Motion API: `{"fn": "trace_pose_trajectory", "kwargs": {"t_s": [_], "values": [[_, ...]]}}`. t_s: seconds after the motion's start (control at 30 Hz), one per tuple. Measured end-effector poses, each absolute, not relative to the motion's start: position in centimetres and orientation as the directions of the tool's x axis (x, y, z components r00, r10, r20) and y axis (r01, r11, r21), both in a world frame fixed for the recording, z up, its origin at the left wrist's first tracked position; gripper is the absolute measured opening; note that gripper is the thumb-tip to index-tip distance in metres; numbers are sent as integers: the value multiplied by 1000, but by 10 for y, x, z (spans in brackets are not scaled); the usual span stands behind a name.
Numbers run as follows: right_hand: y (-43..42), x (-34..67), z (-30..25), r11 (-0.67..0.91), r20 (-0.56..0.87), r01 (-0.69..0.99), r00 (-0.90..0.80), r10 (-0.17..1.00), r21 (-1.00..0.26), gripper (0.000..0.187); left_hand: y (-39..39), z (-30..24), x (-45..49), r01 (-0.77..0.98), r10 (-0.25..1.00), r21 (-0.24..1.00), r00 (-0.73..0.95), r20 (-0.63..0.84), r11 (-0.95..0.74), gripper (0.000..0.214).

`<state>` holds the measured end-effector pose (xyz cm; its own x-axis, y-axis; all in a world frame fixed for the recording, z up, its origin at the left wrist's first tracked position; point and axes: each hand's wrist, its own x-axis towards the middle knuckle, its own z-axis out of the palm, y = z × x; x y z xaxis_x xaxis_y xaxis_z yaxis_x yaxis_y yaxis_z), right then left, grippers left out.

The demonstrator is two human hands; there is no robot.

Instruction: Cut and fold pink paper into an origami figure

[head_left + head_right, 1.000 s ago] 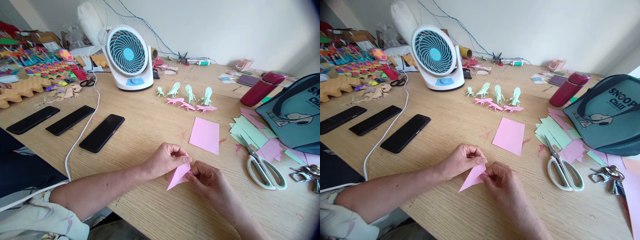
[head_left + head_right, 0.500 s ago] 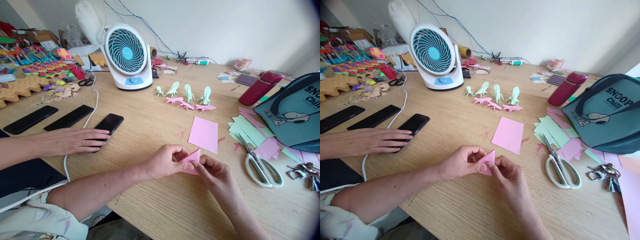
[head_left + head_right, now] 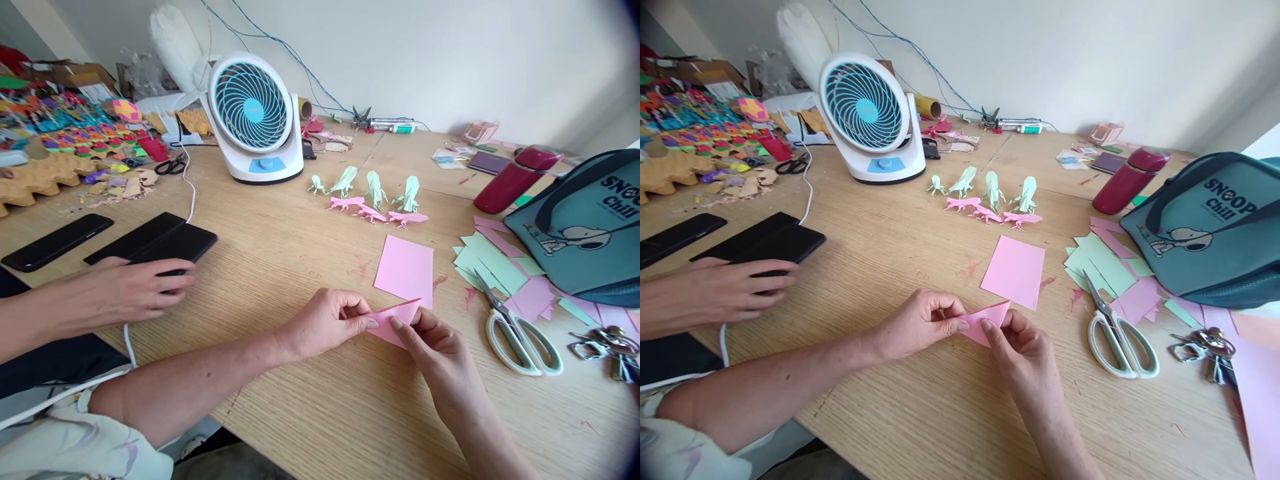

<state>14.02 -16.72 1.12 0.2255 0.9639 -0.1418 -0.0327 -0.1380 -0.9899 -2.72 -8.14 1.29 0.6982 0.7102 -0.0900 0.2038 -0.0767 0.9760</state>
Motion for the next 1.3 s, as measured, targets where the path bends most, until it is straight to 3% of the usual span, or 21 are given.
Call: {"fn": "trace_pose_trajectory", "kwargs": {"t_s": [0.23,0.37,0.6,0.93,1.3], "values": [[-168,138,5,-183,-174,31,193,966,-983,35,-81,12,-28,186,645,968,764,-35,-168,22],[-169,138,1,-209,-186,78,236,954,-975,37,-82,10,-27,184,666,968,745,-26,-168,26],[-169,142,7,-166,-159,-1,292,943,-986,34,-77,12,-29,189,706,960,708,14,-208,26],[-169,147,5,-122,-157,-117,362,919,-986,33,-69,15,-31,210,695,967,717,-54,-142,24],[-170,135,0,-187,-183,-6,243,953,-982,29,-79,17,-28,164,665,966,747,12,-202,24]]}}
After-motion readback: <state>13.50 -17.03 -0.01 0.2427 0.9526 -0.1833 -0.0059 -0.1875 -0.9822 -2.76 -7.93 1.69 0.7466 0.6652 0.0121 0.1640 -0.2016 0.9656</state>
